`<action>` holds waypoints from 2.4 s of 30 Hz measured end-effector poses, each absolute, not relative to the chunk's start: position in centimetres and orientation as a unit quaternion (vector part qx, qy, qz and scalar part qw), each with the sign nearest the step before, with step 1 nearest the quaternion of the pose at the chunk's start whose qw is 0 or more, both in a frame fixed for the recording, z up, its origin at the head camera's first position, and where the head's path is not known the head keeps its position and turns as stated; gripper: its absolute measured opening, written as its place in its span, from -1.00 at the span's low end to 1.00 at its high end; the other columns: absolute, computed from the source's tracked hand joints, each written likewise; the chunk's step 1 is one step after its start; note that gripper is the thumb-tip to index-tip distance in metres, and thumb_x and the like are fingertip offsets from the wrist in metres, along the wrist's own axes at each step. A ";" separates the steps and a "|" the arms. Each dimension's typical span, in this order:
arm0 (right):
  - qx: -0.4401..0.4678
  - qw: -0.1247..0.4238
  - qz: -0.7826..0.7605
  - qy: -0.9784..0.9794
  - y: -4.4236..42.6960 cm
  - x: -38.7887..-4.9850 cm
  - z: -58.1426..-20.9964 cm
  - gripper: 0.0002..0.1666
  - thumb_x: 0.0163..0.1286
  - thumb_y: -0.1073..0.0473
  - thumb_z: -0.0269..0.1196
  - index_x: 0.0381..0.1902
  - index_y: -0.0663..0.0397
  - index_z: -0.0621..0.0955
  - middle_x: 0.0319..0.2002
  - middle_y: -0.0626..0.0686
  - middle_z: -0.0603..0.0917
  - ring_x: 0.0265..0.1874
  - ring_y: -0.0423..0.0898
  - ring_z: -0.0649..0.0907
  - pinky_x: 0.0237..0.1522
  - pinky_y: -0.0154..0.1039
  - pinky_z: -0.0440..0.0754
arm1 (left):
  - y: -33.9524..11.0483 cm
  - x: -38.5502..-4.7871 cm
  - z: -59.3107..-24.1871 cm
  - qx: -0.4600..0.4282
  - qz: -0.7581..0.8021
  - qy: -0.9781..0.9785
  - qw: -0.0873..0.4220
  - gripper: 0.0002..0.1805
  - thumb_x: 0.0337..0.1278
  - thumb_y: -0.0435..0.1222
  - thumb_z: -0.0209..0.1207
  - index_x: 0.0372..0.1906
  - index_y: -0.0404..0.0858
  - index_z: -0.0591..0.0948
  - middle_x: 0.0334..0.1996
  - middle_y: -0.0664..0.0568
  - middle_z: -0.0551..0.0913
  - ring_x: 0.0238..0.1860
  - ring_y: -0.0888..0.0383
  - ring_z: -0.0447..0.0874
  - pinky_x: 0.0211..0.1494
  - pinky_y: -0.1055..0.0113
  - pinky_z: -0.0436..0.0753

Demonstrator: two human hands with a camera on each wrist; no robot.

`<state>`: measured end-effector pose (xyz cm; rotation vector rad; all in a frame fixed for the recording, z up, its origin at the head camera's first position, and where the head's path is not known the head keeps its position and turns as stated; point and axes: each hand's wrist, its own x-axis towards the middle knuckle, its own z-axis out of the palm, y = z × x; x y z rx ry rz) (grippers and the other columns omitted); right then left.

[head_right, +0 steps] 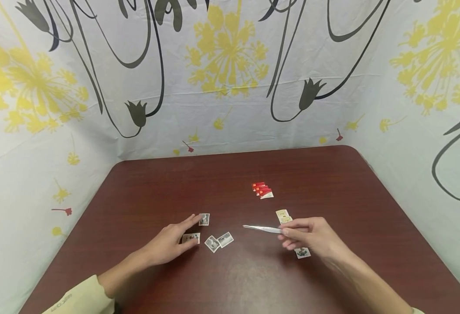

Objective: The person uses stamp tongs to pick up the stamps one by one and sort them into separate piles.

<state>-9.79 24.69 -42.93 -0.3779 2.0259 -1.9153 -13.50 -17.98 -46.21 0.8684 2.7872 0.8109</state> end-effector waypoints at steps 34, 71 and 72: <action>-0.090 0.209 -0.660 0.716 12.4 -15.1 -45.5 -0.73 0.48 0.47 0.28 -0.01 0.71 0.64 -0.29 0.41 0.79 -0.47 -0.09 0.80 -0.28 -0.16 0.84 | -20.5 -13.7 -46.0 0.277 0.266 0.922 0.052 -0.54 0.42 -0.32 0.35 0.36 -0.21 0.68 0.24 -0.04 0.73 0.24 0.12 0.69 0.23 0.06 0.71; -0.096 0.206 -0.638 0.735 9.8 -16.9 -45.8 -0.83 0.45 0.51 0.29 -0.13 0.67 0.68 -0.40 0.35 0.78 -0.60 -0.18 0.70 -0.44 -0.30 0.78 | -20.9 -13.0 -45.9 0.270 0.280 0.920 0.043 -0.65 0.35 -0.39 0.39 0.19 -0.16 0.79 0.08 0.04 0.82 0.17 0.14 0.76 0.16 0.13 0.76; -0.097 0.203 -0.637 0.737 9.8 -16.9 -45.8 -0.83 0.45 0.52 0.29 -0.13 0.67 0.68 -0.41 0.35 0.77 -0.60 -0.19 0.70 -0.44 -0.30 0.78 | -20.9 -13.0 -45.9 0.270 0.280 0.920 0.042 -0.65 0.35 -0.38 0.39 0.19 -0.16 0.79 0.08 0.04 0.82 0.17 0.14 0.76 0.15 0.13 0.76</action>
